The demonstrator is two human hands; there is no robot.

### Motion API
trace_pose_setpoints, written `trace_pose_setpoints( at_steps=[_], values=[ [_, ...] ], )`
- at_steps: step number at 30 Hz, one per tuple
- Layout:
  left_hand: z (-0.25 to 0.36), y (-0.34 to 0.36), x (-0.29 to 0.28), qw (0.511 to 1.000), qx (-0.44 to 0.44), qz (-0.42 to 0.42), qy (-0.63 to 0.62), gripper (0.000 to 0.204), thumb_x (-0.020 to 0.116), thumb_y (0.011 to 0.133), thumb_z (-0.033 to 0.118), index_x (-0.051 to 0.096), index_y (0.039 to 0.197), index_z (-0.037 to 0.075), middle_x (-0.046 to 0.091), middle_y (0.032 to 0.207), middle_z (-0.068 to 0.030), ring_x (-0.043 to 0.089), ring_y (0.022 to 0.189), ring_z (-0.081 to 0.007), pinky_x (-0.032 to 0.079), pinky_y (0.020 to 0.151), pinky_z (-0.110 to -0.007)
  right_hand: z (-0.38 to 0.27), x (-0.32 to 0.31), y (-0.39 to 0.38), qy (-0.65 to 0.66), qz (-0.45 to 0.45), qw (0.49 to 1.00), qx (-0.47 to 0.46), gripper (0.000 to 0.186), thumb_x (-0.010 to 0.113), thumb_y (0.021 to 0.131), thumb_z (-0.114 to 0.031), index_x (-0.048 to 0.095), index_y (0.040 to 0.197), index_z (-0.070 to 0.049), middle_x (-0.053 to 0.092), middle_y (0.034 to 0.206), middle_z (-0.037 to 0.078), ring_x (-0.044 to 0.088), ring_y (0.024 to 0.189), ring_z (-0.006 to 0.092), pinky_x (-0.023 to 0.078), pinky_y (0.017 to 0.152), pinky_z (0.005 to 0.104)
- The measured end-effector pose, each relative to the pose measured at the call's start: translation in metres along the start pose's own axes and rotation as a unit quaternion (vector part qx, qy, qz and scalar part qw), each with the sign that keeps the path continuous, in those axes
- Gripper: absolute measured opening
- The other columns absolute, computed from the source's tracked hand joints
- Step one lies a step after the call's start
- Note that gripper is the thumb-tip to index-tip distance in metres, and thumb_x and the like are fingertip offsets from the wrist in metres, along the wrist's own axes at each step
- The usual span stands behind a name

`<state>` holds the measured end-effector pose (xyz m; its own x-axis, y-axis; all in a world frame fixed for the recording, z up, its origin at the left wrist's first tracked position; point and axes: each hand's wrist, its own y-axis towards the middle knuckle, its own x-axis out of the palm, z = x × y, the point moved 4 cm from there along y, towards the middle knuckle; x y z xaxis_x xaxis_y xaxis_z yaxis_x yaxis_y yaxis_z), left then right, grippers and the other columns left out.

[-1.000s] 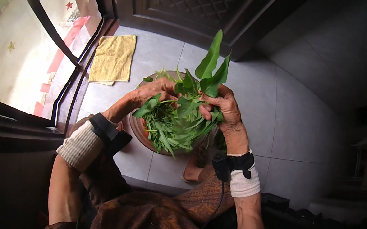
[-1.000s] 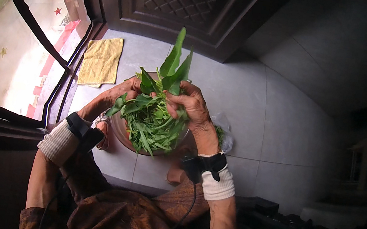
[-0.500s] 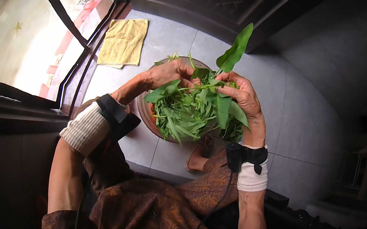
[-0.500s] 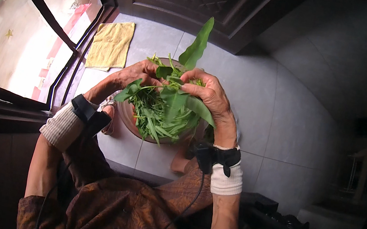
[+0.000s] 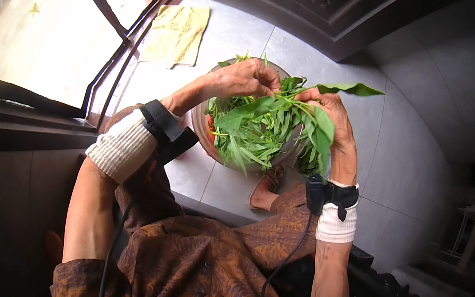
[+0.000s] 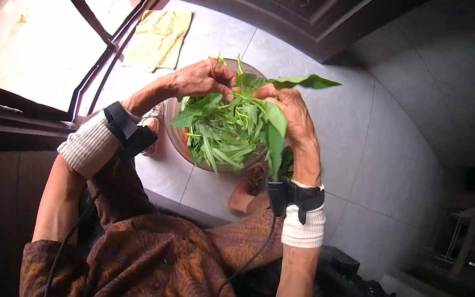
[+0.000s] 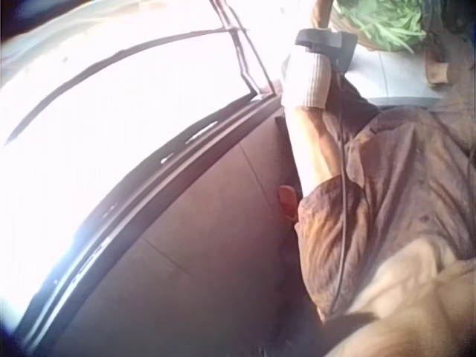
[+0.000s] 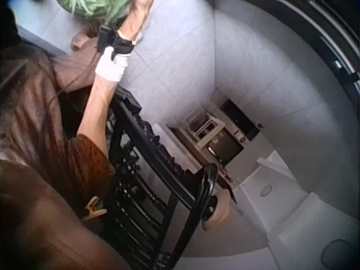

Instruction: Trim and sort green leafy vegetables into a bowl.

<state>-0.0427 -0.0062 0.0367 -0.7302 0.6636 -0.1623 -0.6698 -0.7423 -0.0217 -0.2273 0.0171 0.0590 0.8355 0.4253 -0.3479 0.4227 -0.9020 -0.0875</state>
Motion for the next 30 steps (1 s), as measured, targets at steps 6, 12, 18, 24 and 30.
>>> trace_pose_setpoints(
  at_steps=[6, 12, 18, 24, 30],
  values=[
    [-0.003, 0.005, 0.006, 0.999, -0.011, -0.019, -0.045, 0.008, 0.062, 0.077, 0.008, 0.058, 0.073, 0.002, 0.056, 0.064, 0.0021, 0.048, 0.059, -0.0050, 0.039, 0.055, -0.022, -0.014, 0.006, -0.009, 0.237, 0.053, 0.969, -0.040, 0.024, 0.055, 0.083, -0.021, 0.058, 0.090, 0.001, 0.057, 0.073, 0.002, 0.051, 0.061, 0.0073, 0.041, 0.057, 0.0196],
    [-0.014, 0.007, -0.003, 0.997, -0.026, 0.033, -0.057, 0.007, 0.060, 0.079, 0.007, 0.061, 0.081, 0.001, 0.059, 0.069, -0.0012, 0.052, 0.064, -0.0079, 0.043, 0.059, -0.022, 0.004, -0.024, -0.007, 0.142, 0.115, 0.981, 0.069, 0.025, 0.053, 0.083, -0.020, 0.054, 0.097, 0.001, 0.055, 0.068, 0.006, 0.053, 0.054, 0.0113, 0.042, 0.047, 0.0209],
    [-0.020, 0.006, -0.010, 0.991, -0.056, 0.086, -0.080, 0.007, 0.057, 0.080, 0.006, 0.060, 0.082, 0.000, 0.059, 0.069, -0.0020, 0.052, 0.061, -0.0085, 0.043, 0.059, -0.023, 0.007, -0.008, -0.009, 0.280, 0.070, 0.951, 0.106, 0.013, 0.057, 0.085, -0.011, 0.058, 0.088, 0.002, 0.049, 0.061, 0.001, 0.045, 0.051, 0.0075, 0.038, 0.045, 0.0206],
    [-0.016, 0.009, -0.011, 0.989, -0.059, 0.113, -0.073, 0.008, 0.057, 0.079, 0.006, 0.060, 0.081, -0.001, 0.060, 0.071, -0.0042, 0.054, 0.062, -0.0100, 0.046, 0.059, -0.024, -0.011, 0.026, -0.001, 0.268, 0.039, 0.956, 0.110, 0.026, 0.058, 0.088, -0.024, 0.059, 0.087, 0.002, 0.045, 0.057, -0.001, 0.042, 0.048, 0.0082, 0.035, 0.047, 0.0201],
    [-0.014, 0.010, -0.010, 0.990, -0.035, 0.130, -0.033, 0.010, 0.061, 0.077, 0.007, 0.061, 0.082, -0.003, 0.060, 0.067, -0.0057, 0.056, 0.060, -0.0111, 0.047, 0.056, -0.024, -0.014, 0.033, 0.004, 0.328, 0.072, 0.933, 0.127, 0.030, 0.058, 0.086, -0.028, 0.058, 0.086, 0.002, 0.044, 0.056, -0.001, 0.043, 0.046, 0.0098, 0.035, 0.042, 0.0223]
  ],
)
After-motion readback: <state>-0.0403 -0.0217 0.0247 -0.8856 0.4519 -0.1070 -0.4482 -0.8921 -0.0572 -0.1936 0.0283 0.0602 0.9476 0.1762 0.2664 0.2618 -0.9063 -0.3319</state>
